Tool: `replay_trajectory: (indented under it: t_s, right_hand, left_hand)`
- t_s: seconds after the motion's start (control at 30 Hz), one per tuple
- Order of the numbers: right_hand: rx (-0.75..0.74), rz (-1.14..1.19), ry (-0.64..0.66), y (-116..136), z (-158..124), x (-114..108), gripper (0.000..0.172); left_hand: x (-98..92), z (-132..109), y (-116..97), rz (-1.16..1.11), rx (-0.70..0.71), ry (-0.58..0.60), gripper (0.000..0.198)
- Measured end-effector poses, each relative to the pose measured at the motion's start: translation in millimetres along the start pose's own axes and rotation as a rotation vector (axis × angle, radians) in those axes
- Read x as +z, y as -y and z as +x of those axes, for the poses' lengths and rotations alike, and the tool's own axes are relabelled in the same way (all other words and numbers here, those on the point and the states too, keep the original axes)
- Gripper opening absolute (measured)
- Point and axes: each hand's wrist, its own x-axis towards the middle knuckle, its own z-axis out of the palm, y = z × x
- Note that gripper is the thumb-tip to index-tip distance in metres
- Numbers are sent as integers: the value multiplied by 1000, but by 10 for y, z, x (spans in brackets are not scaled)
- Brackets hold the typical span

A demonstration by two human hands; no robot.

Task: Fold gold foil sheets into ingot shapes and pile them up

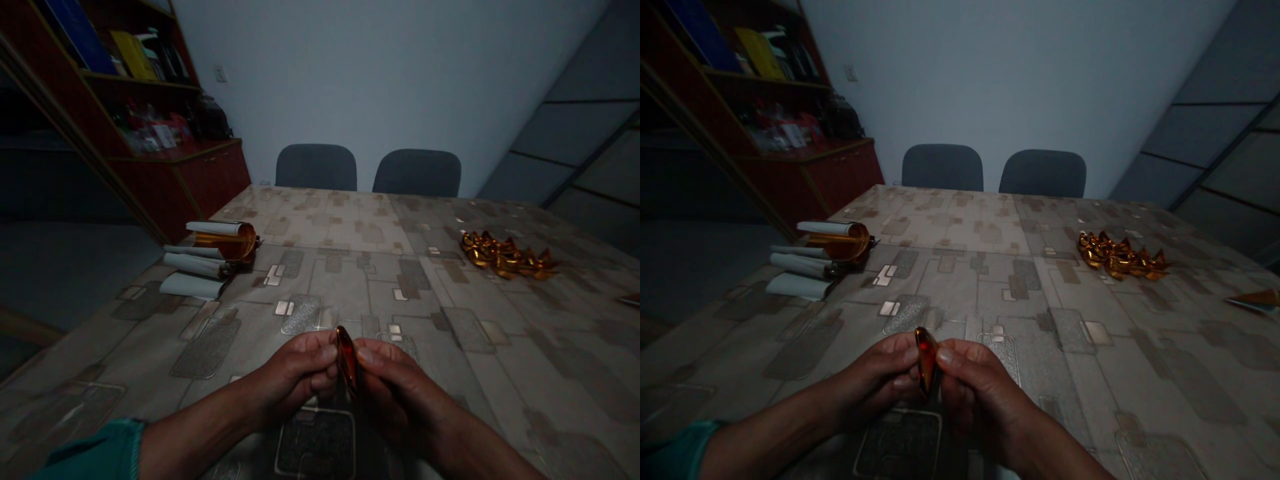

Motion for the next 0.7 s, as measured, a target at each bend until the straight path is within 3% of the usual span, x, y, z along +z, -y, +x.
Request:
replay_trajectory:
  t_s: [0.3,0.7]
  right_hand:
    - [10,51,-28,-2,7,16,25]
    - [-16,49,34,-21,41,-55,22]
  left_hand:
    - [12,-1,-1,26,-34,-46,26]
    - [29,-3,-23,78,-15,10,35]
